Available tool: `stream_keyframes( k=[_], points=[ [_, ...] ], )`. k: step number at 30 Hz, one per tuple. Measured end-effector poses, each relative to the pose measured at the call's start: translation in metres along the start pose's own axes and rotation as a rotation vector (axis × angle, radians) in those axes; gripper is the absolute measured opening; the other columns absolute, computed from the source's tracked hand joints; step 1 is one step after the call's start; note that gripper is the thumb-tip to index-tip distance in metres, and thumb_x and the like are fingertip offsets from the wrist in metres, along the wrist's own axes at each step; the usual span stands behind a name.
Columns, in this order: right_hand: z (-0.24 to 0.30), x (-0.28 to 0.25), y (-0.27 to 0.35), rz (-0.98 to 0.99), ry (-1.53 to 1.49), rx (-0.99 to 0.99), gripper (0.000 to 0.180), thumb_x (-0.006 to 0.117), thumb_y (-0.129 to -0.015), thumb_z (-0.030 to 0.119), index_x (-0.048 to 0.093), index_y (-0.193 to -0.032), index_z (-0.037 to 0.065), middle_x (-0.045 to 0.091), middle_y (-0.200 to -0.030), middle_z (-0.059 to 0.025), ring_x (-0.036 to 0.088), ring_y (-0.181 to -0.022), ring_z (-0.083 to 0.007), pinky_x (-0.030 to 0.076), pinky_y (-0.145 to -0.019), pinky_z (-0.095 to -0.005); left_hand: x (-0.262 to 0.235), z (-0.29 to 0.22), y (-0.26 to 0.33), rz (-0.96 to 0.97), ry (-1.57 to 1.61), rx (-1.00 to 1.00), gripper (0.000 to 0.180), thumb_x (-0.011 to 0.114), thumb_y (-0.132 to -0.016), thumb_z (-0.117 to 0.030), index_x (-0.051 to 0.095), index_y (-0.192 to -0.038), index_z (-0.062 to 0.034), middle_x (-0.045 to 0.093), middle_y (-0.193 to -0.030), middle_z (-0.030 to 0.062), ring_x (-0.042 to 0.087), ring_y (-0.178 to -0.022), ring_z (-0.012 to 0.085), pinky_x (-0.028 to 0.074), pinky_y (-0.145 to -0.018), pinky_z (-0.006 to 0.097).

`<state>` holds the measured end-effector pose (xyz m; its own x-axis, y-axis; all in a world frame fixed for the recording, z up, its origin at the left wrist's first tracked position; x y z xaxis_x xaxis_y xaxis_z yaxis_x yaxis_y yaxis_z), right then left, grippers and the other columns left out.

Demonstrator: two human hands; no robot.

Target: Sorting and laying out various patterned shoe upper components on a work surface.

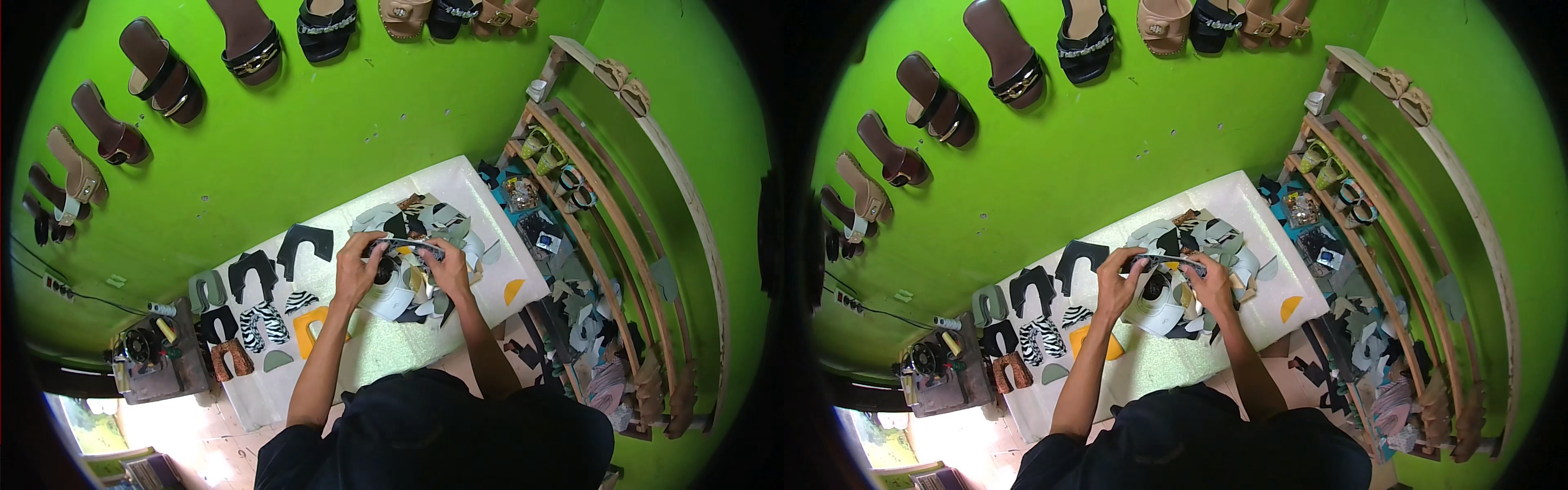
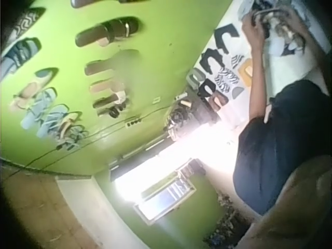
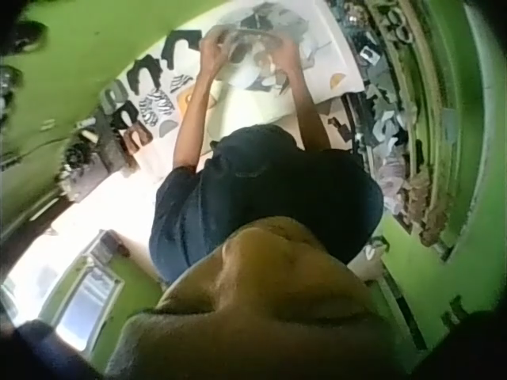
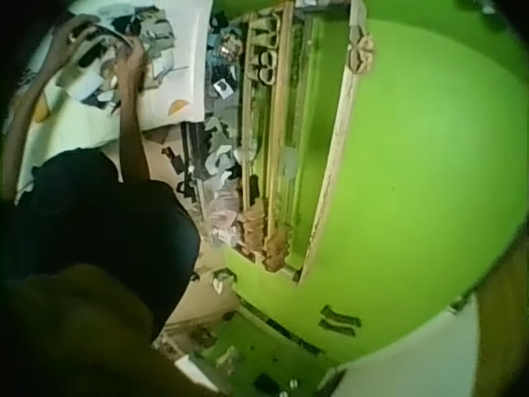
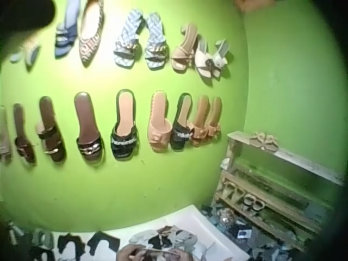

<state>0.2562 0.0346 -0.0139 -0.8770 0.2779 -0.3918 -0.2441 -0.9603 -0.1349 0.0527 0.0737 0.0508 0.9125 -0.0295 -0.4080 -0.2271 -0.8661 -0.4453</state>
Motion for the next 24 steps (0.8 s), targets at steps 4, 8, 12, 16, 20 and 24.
stream_keyframes(
  k=[4, 8, 12, 16, 20, 24],
  points=[
    [-0.023, 0.001, -0.006, 0.046, -0.401, 0.148, 0.02, 0.071, -0.088, 0.009, 0.067, -0.105, 0.0, 0.07, -0.093, -0.0039, 0.062, -0.08, -0.0084, 0.051, -0.073, -0.0255, 0.004, 0.041, 0.014, 0.029, 0.165, -0.255, 0.033, 0.074, -0.084, -0.007, 0.064, -0.115, -0.0058, 0.068, -0.091, 0.0109, 0.064, -0.08, 0.0146, 0.052, -0.072, 0.028],
    [-0.043, 0.001, -0.008, 0.033, -0.581, 0.242, 0.032, 0.071, -0.089, 0.01, 0.06, -0.116, -0.002, 0.068, -0.099, -0.0051, 0.062, -0.087, -0.0089, 0.05, -0.077, -0.0235, 0.012, 0.083, 0.038, 0.087, 0.496, -0.501, 0.039, 0.071, -0.085, -0.001, 0.057, -0.121, -0.0013, 0.065, -0.09, 0.0057, 0.064, -0.079, 0.0108, 0.053, -0.07, 0.022],
    [-0.058, 0.0, -0.008, 0.084, -0.569, 0.311, 0.044, 0.07, -0.09, 0.014, 0.052, -0.127, -0.003, 0.067, -0.103, -0.0093, 0.061, -0.092, -0.0127, 0.048, -0.08, -0.0251, 0.008, 0.079, 0.043, 0.05, 0.575, -0.63, 0.035, 0.069, -0.087, 0.001, 0.058, -0.119, -0.0003, 0.063, -0.089, 0.0033, 0.064, -0.078, 0.0086, 0.054, -0.067, 0.021],
    [-0.061, 0.0, -0.011, 0.147, -0.553, 0.298, 0.042, 0.068, -0.092, 0.015, 0.051, -0.127, -0.001, 0.067, -0.102, -0.0092, 0.06, -0.095, -0.0131, 0.047, -0.081, -0.0255, -0.004, 0.067, 0.037, 0.003, 0.52, -0.581, 0.033, 0.068, -0.087, 0.002, 0.059, -0.118, -0.0018, 0.062, -0.089, 0.0007, 0.061, -0.077, 0.0063, 0.05, -0.066, 0.019],
    [-0.036, 0.0, -0.009, 0.145, -0.304, 0.236, 0.034, 0.067, -0.091, 0.014, 0.056, -0.121, 0.003, 0.067, -0.094, -0.0098, 0.064, -0.088, -0.016, 0.049, -0.076, -0.0279, -0.033, 0.046, 0.02, -0.105, 0.455, -0.463, 0.032, 0.064, -0.088, 0.002, 0.058, -0.119, -0.0021, 0.06, -0.09, 0.0002, 0.057, -0.077, 0.0046, 0.046, -0.067, 0.018],
    [-0.032, 0.028, 0.006, 0.207, 0.076, 0.056, 0.028, 0.072, -0.085, 0.016, 0.06, -0.108, 0.005, 0.068, -0.093, -0.0143, 0.067, -0.083, -0.0258, 0.053, -0.072, -0.0357, -0.065, 0.036, 0.026, -0.221, 0.438, -0.413, 0.031, 0.064, -0.089, 0.002, 0.057, -0.119, -0.0019, 0.06, -0.088, -0.001, 0.055, -0.077, 0.0031, 0.044, -0.069, 0.016]
  ],
)
Point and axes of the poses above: each hand's wrist, its own y-axis away from the middle knuckle, its own x-axis out of the palm, z = x × y, the point moved 5 cm from there along -y, towards the middle knuckle
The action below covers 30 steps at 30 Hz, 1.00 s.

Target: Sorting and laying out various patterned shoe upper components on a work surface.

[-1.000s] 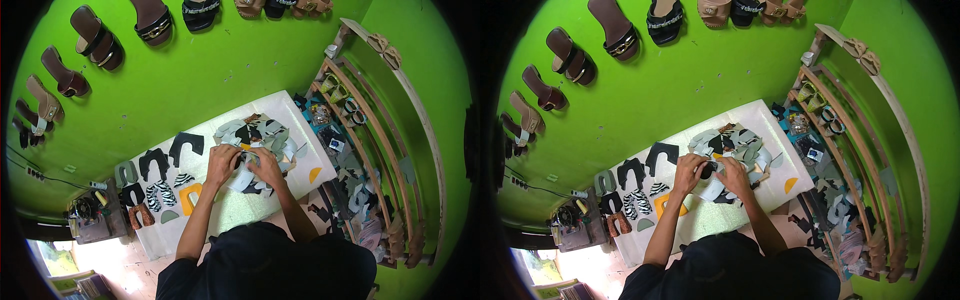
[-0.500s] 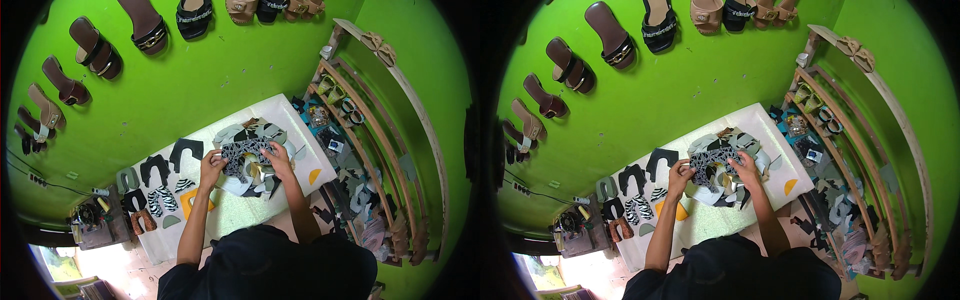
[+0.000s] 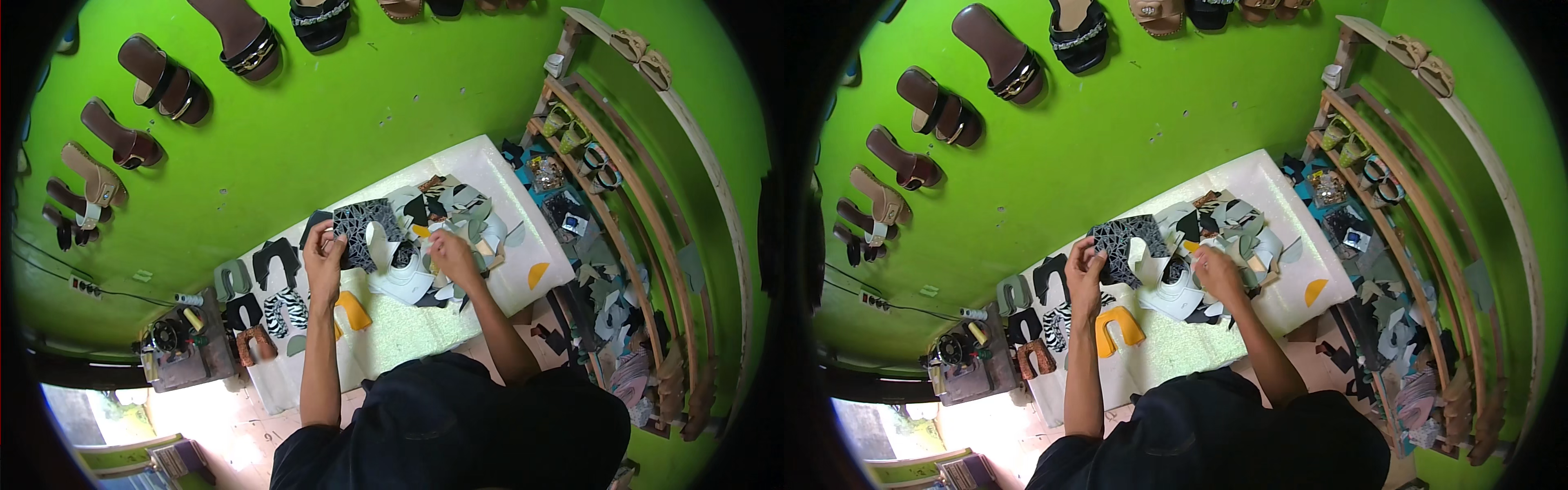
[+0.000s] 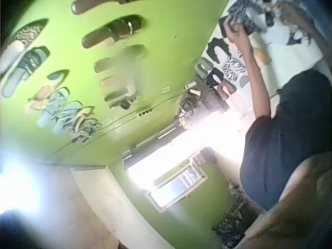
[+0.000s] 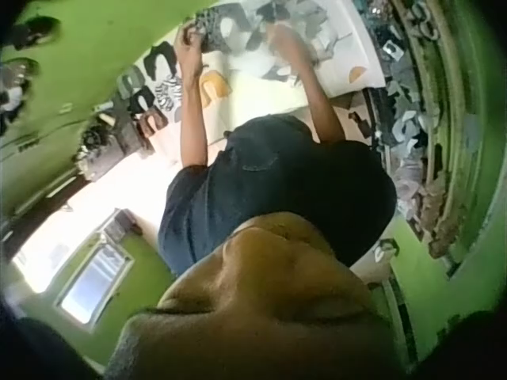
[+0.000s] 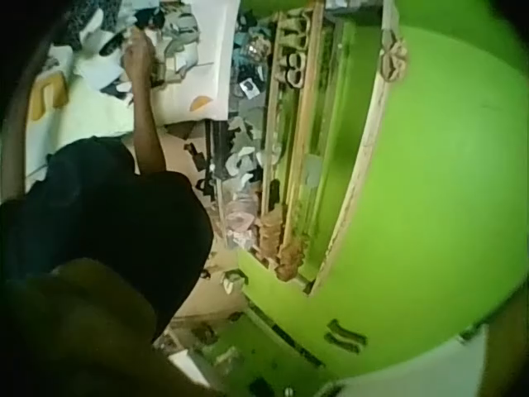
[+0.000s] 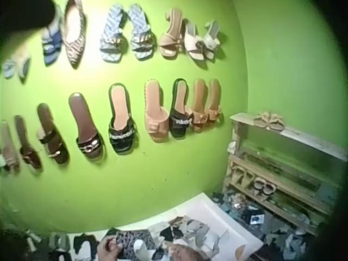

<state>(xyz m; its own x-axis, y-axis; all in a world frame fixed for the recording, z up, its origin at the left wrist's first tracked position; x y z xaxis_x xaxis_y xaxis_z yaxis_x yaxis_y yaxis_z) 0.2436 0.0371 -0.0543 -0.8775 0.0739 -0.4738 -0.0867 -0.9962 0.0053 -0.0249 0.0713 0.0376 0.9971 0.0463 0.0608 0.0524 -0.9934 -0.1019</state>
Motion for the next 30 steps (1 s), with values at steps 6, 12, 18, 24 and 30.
stream_keyframes(
  k=[6, 12, 18, 24, 30],
  points=[
    [0.022, 0.087, 0.048, 0.251, 0.453, -0.322, 0.048, 0.082, -0.071, 0.024, 0.061, -0.112, 0.008, 0.064, -0.101, -0.0124, 0.06, -0.099, -0.0315, 0.045, -0.086, -0.0454, -0.03, -0.003, 0.015, -0.044, -0.038, 0.017, 0.032, 0.063, -0.09, 0.001, 0.056, -0.121, -0.0023, 0.06, -0.089, -0.0013, 0.054, -0.077, 0.0028, 0.043, -0.067, 0.016],
    [0.011, 0.088, 0.045, 0.239, 0.64, -0.282, 0.066, 0.085, -0.064, 0.03, 0.058, -0.12, 0.009, 0.058, -0.111, -0.0126, 0.054, -0.103, -0.0301, 0.038, -0.083, -0.046, -0.03, -0.003, 0.022, -0.031, -0.029, -0.025, 0.029, 0.061, -0.091, 0.001, 0.055, -0.12, -0.0033, 0.061, -0.093, 0.0006, 0.057, -0.078, 0.0037, 0.045, -0.066, 0.017],
    [0.003, 0.099, 0.049, 0.193, 0.704, -0.347, 0.064, 0.086, -0.061, 0.035, 0.062, -0.116, 0.011, 0.059, -0.11, -0.0107, 0.051, -0.11, -0.03, 0.035, -0.09, -0.0478, -0.028, 0.008, 0.023, 0.0, 0.068, -0.05, 0.03, 0.06, -0.091, 0.002, 0.052, -0.119, -0.0041, 0.065, -0.094, 0.0037, 0.058, -0.08, 0.0053, 0.046, -0.071, 0.019],
    [0.011, 0.116, 0.058, 0.105, 0.77, -0.405, 0.053, 0.079, -0.068, 0.024, 0.064, -0.117, 0.01, 0.061, -0.112, -0.0107, 0.053, -0.111, -0.0272, 0.027, -0.101, -0.0606, -0.023, 0.003, 0.021, 0.007, 0.177, -0.095, 0.031, 0.058, -0.092, 0.004, 0.051, -0.121, -0.0037, 0.065, -0.092, 0.0041, 0.06, -0.081, 0.0053, 0.046, -0.069, 0.017],
    [0.002, 0.095, 0.052, 0.091, 0.525, -0.298, 0.043, 0.07, -0.08, 0.024, 0.064, -0.12, 0.008, 0.065, -0.109, -0.0123, 0.058, -0.109, -0.0279, 0.023, -0.107, -0.0605, -0.032, 0.008, 0.019, 0.006, 0.095, -0.045, 0.031, 0.057, -0.092, 0.005, 0.051, -0.121, -0.0036, 0.067, -0.098, 0.0074, 0.062, -0.083, 0.0074, 0.05, -0.071, 0.019]
  ],
)
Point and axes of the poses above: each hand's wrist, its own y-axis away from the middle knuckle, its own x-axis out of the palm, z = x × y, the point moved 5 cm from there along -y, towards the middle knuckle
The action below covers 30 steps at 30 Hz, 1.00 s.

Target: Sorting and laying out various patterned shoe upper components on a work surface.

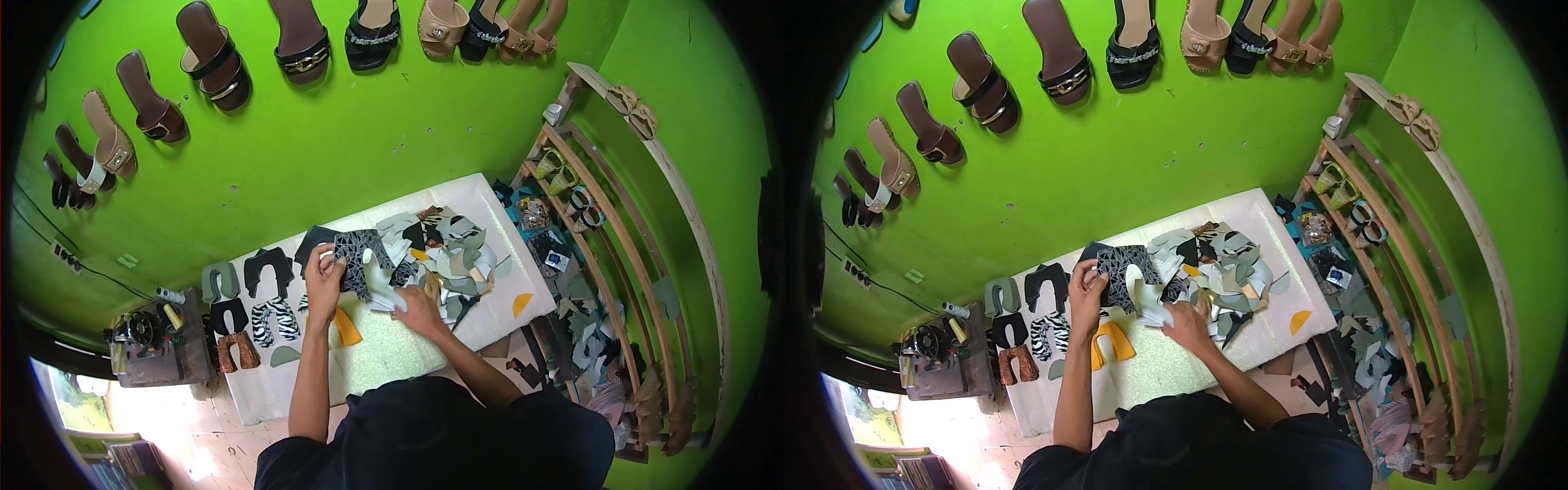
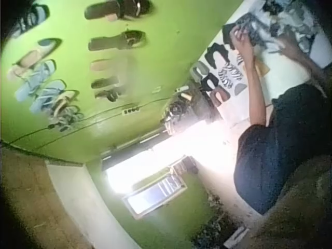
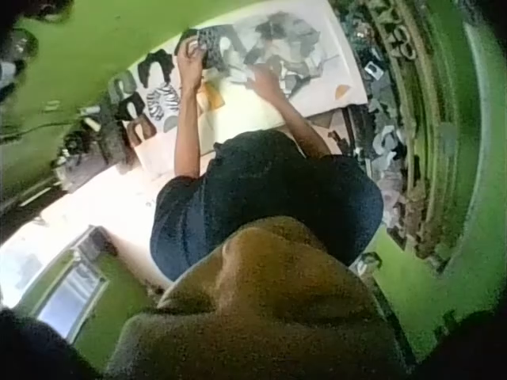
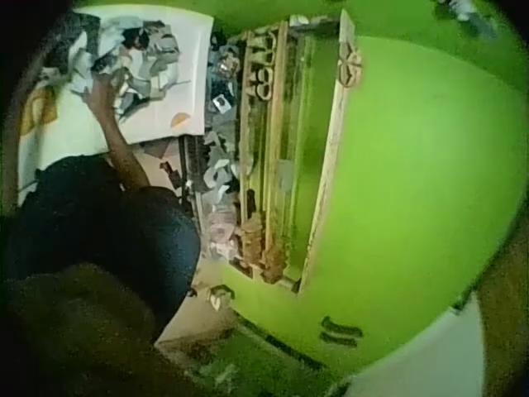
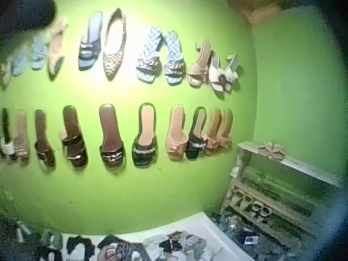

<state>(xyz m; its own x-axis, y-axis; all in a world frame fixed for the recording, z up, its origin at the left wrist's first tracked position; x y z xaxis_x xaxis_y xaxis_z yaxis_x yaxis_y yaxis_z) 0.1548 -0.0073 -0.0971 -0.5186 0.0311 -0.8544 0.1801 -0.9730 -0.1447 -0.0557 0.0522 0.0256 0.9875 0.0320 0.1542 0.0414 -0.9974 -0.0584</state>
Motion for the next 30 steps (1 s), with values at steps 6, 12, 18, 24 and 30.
stream_keyframes(
  k=[6, 12, 18, 24, 30],
  points=[
    [-0.041, -0.065, -0.024, -0.181, -0.287, 0.142, 0.024, 0.056, -0.093, 0.011, 0.063, -0.112, -0.002, 0.068, -0.101, -0.0206, 0.065, -0.098, -0.0345, 0.05, -0.082, -0.039, -0.008, -0.009, -0.003, -0.02, 0.027, 0.022, 0.031, 0.057, -0.092, 0.005, 0.05, -0.122, -0.0023, 0.067, -0.098, 0.008, 0.063, -0.085, 0.0088, 0.05, -0.074, 0.02],
    [-0.046, -0.143, -0.017, -0.344, -0.408, 0.247, 0.024, 0.059, -0.094, 0.015, 0.062, -0.112, -0.001, 0.069, -0.083, -0.0198, 0.07, -0.078, -0.0324, 0.051, -0.071, -0.0386, -0.007, -0.021, -0.004, -0.04, 0.034, 0.013, 0.028, 0.058, -0.091, 0.004, 0.053, -0.119, -0.0013, 0.062, -0.09, 0.0023, 0.058, -0.079, 0.0063, 0.046, -0.07, 0.018],
    [-0.016, -0.217, 0.002, -0.024, -0.849, 0.221, 0.022, 0.064, -0.093, 0.012, 0.064, -0.108, -0.004, 0.066, -0.09, -0.0026, 0.061, -0.08, -0.009, 0.049, -0.073, -0.0262, 0.003, -0.001, -0.015, 0.01, 0.06, -0.012, 0.03, 0.062, -0.09, 0.003, 0.059, -0.119, 0.0011, 0.055, -0.087, -0.0034, 0.051, -0.078, 0.0037, 0.042, -0.071, 0.017],
    [0.008, -0.21, -0.007, 0.172, -1.11, 0.08, 0.018, 0.068, -0.092, 0.013, 0.066, -0.103, 0.0, 0.062, -0.092, 0.0035, 0.054, -0.085, -0.004, 0.045, -0.078, -0.0212, 0.036, 0.026, -0.012, 0.315, 0.246, -0.308, 0.026, 0.057, -0.093, 0.002, 0.057, -0.119, 0.0001, 0.07, -0.098, 0.0091, 0.065, -0.086, 0.0115, 0.052, -0.075, 0.023],
    [-0.007, -0.152, -0.022, -0.02, -1.003, 0.113, 0.016, 0.068, -0.091, 0.014, 0.066, -0.101, 0.002, 0.062, -0.105, -0.0035, 0.055, -0.101, -0.0124, 0.042, -0.092, -0.0276, 0.059, 0.02, 0.006, 0.475, 0.375, -0.473, 0.024, 0.049, -0.095, 0.003, 0.055, -0.118, 0.0007, 0.07, -0.101, 0.0114, 0.07, -0.084, 0.0135, 0.058, -0.073, 0.024]
  ],
)
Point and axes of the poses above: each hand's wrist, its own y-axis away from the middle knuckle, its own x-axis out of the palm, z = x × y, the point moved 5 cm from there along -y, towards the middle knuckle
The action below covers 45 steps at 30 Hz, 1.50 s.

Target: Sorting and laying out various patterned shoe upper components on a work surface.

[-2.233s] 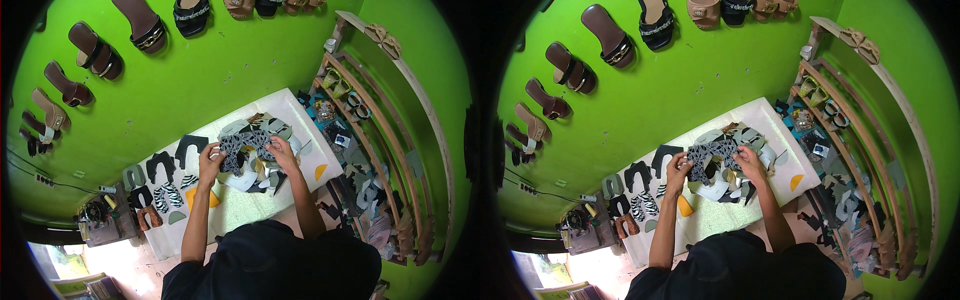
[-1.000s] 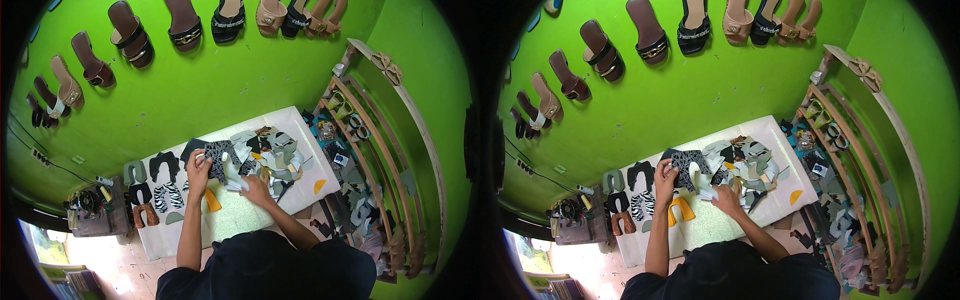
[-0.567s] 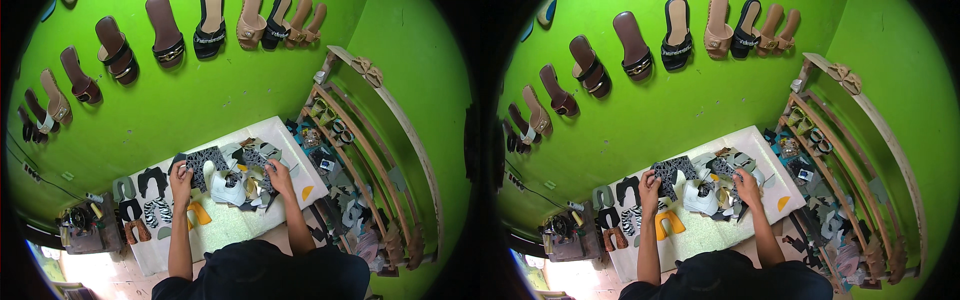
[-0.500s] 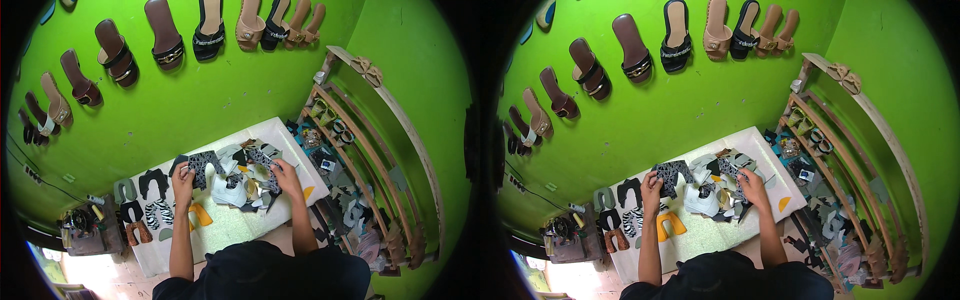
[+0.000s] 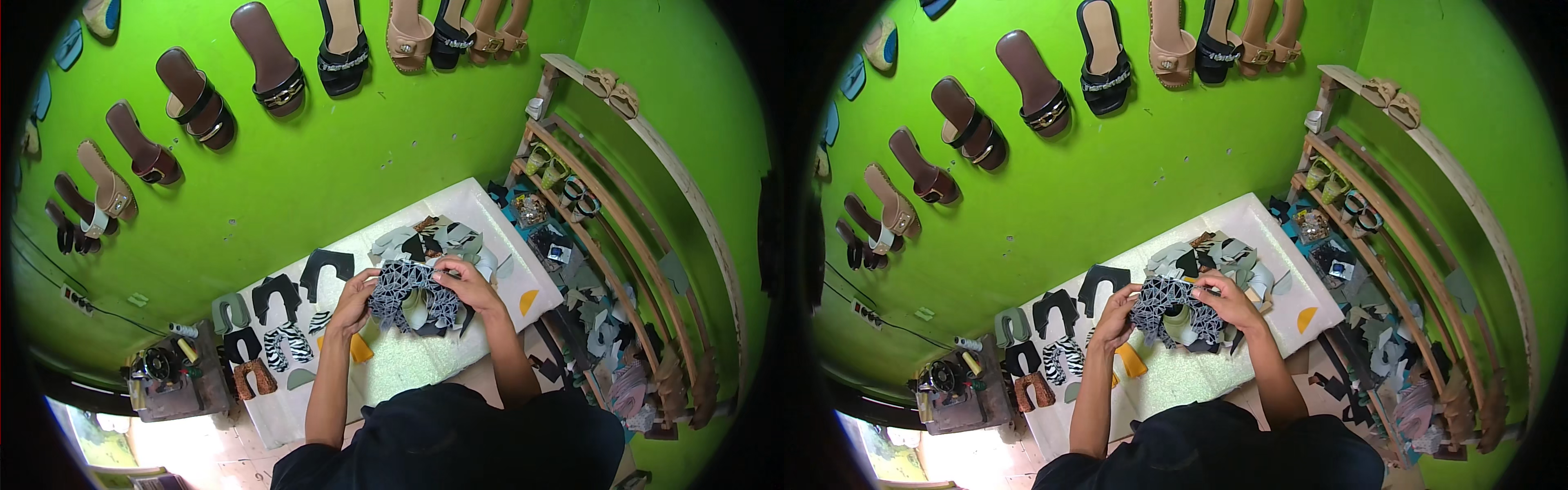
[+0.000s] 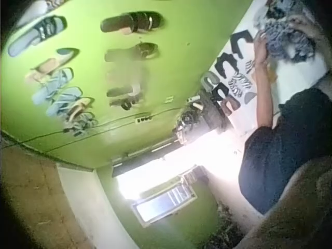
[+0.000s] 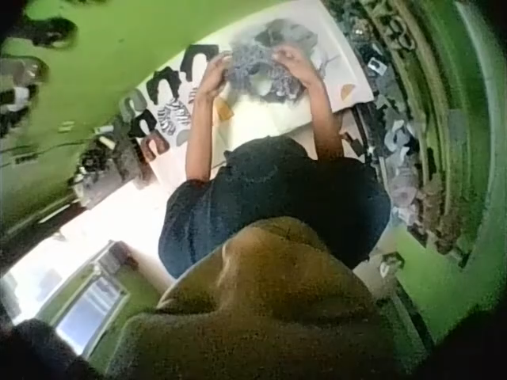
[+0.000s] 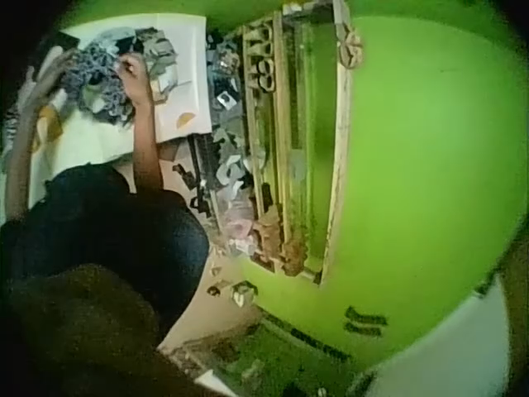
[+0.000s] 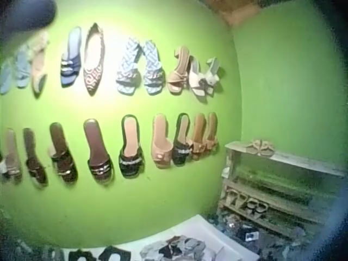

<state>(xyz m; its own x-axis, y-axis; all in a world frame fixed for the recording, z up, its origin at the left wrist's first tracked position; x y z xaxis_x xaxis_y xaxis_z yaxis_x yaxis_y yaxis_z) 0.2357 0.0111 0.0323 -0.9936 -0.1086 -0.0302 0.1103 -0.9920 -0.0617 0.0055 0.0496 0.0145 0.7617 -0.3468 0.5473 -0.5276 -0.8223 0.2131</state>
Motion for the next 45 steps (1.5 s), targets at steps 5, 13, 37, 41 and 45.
stream_keyframes(
  k=[5, 13, 37, 41, 45],
  points=[
    [-0.015, -0.001, -0.006, -0.064, 0.018, -0.072, 0.014, 0.067, -0.092, 0.015, 0.065, -0.098, 0.002, 0.062, -0.109, -0.0062, 0.055, -0.108, -0.0179, 0.04, -0.097, -0.0321, 0.003, 0.005, 0.002, 0.076, 0.076, -0.045, 0.027, 0.044, -0.094, 0.007, 0.054, -0.118, 0.0016, 0.07, -0.1, 0.0129, 0.071, -0.082, 0.0141, 0.06, -0.068, 0.023],
    [-0.03, -0.002, -0.006, -0.049, -0.107, 0.169, 0.013, 0.067, -0.091, 0.012, 0.063, -0.098, 0.002, 0.06, -0.094, 0.002, 0.054, -0.09, -0.0075, 0.043, -0.083, -0.024, 0.01, -0.004, 0.004, -0.017, 0.09, -0.057, 0.029, 0.051, -0.098, -0.009, 0.055, -0.124, 0.0022, 0.071, -0.099, 0.0089, 0.069, -0.083, 0.0149, 0.059, -0.076, 0.028],
    [0.001, 0.0, -0.005, 0.006, 0.104, -0.002, 0.03, 0.069, -0.083, 0.002, 0.07, -0.112, 0.001, 0.068, -0.113, -0.0098, 0.063, -0.108, -0.0196, 0.047, -0.099, -0.0347, 0.024, -0.011, 0.001, -0.065, -0.473, 0.151, 0.047, 0.057, -0.088, 0.008, 0.053, -0.133, -0.0072, 0.067, -0.1, 0.0091, 0.065, -0.081, 0.0087, 0.051, -0.068, 0.019],
    [0.001, -0.001, -0.005, -0.011, 0.148, -0.017, 0.029, 0.071, -0.082, 0.004, 0.071, -0.11, 0.003, 0.068, -0.112, -0.0115, 0.065, -0.103, -0.0224, 0.047, -0.098, -0.0342, 0.026, -0.008, -0.001, -0.097, -0.427, 0.146, 0.047, 0.054, -0.087, 0.01, 0.055, -0.132, -0.0067, 0.068, -0.1, 0.0086, 0.063, -0.08, 0.0071, 0.05, -0.068, 0.018],
    [0.001, -0.002, -0.006, -0.008, 0.276, -0.076, 0.023, 0.072, -0.081, 0.006, 0.074, -0.104, 0.005, 0.068, -0.11, -0.0127, 0.063, -0.105, -0.0237, 0.047, -0.095, -0.0352, 0.028, -0.01, -0.002, -0.04, -0.519, 0.171, 0.042, 0.054, -0.089, 0.008, 0.056, -0.129, -0.0057, 0.067, -0.101, 0.0083, 0.062, -0.082, 0.0076, 0.05, -0.07, 0.02]
  ],
)
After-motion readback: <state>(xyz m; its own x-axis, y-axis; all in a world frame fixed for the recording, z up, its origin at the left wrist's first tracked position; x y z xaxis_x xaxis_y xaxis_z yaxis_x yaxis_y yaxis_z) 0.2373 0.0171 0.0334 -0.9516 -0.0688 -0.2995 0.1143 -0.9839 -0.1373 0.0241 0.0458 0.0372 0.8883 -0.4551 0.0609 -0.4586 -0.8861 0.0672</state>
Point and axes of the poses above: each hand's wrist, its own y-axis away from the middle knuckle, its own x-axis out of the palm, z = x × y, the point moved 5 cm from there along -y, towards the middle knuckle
